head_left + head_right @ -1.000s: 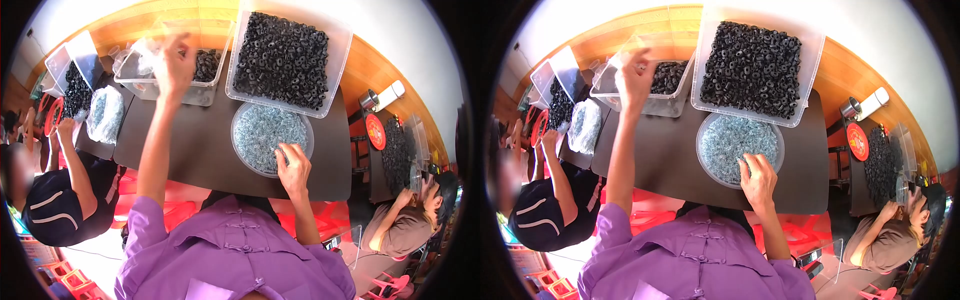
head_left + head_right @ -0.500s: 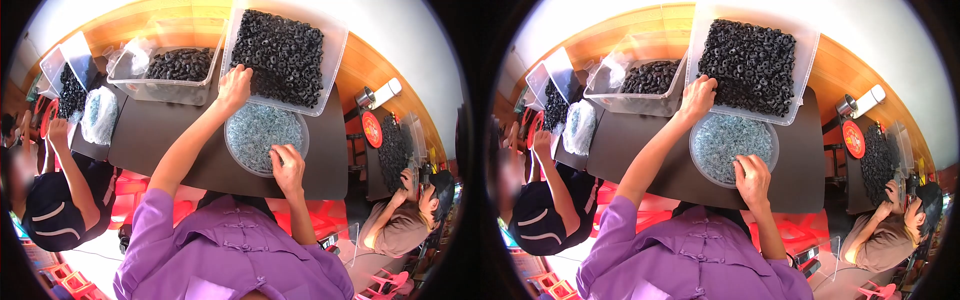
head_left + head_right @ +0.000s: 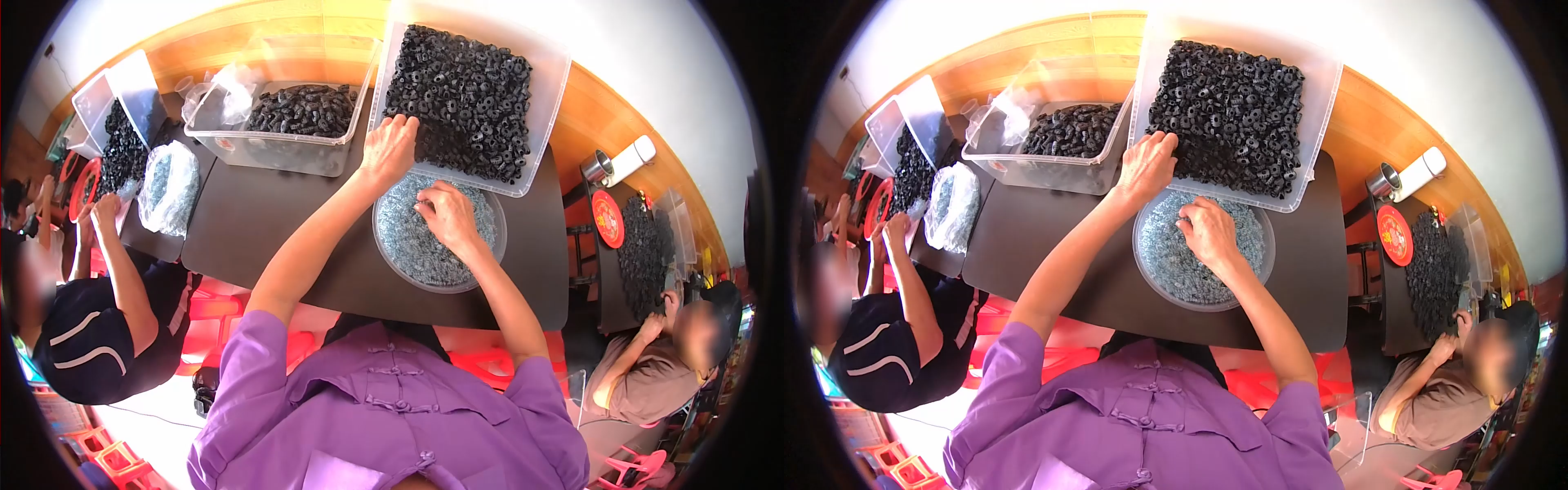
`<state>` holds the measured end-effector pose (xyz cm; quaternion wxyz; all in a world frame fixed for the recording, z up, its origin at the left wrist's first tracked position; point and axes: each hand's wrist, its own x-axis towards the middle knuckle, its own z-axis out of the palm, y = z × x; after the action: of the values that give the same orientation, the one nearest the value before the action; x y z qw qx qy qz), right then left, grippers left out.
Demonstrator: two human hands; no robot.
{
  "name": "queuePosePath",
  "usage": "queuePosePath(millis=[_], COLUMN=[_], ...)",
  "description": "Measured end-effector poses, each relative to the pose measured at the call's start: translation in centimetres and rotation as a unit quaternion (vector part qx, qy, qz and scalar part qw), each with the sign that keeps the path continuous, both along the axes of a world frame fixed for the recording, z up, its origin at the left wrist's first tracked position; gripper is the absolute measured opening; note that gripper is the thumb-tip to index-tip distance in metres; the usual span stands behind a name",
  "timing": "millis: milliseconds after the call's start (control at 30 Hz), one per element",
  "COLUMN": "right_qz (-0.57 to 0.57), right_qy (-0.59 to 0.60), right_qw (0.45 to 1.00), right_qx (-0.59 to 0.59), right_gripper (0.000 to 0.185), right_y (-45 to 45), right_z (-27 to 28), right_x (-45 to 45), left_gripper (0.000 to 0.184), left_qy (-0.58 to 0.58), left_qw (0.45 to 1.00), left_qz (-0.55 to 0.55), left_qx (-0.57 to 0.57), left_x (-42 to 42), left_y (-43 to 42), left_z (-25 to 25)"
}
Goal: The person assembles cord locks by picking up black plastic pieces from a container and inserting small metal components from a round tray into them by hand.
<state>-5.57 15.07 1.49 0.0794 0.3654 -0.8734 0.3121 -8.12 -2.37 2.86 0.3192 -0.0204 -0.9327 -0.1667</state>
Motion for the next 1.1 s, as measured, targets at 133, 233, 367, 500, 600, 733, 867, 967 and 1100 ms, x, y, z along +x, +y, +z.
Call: queuePosePath(millis=[133, 233, 367, 500, 600, 733, 867, 967, 1100], right_qz=[0.014, 0.009, 0.019, 0.0, -0.048, -0.059, -0.009, 0.021, 0.035], right_qy=[-0.109, -0.156, -0.258, -0.327, -0.297, -0.209, -0.294, -0.304, -0.358], right_qw=[0.993, 0.982, 0.947, 0.918, 0.938, 0.973, 0.933, 0.922, 0.891], right_qx=[-0.052, -0.109, -0.19, -0.223, -0.173, -0.078, -0.205, -0.238, -0.277], right_gripper=[0.01, 0.013, 0.011, 0.01, 0.018, 0.019, 0.009, 0.009, 0.009], right_y=[0.2, 1.5, 2.7, 3.0, 2.9, 3.0, 2.6, 2.3, 2.3], right_z=[-0.3, 0.1, -0.6, -0.1, 0.0, 0.1, 0.7, 1.1, 0.9], right_x=[-0.9, -0.7, -1.2, -0.9, -0.2, 0.1, 1.0, 1.6, 1.9], left_gripper=[0.018, 0.015, 0.012, 0.009, 0.012, 0.014, 0.011, 0.011, 0.014], left_qy=[-0.003, 0.011, 0.055, 0.06, -0.017, -0.106, -0.114, -0.098, -0.093], left_qw=[1.0, 1.0, 0.997, 0.966, 0.874, 0.722, 0.667, 0.654, 0.654], left_qz=[0.007, 0.009, -0.011, -0.075, -0.145, -0.199, -0.218, -0.218, -0.231], left_qx=[0.001, 0.023, 0.052, 0.239, 0.464, 0.654, 0.704, 0.718, 0.714], left_x=[-0.1, 0.0, 0.9, 3.6, 6.5, 10.7, 12.7, 13.0, 13.1], left_y=[-0.1, -0.2, 0.1, 0.8, 0.9, 1.2, 1.6, 1.9, 2.0], left_z=[-0.2, -0.1, 0.9, 2.8, 1.4, -0.9, -2.5, -2.8, -3.1])
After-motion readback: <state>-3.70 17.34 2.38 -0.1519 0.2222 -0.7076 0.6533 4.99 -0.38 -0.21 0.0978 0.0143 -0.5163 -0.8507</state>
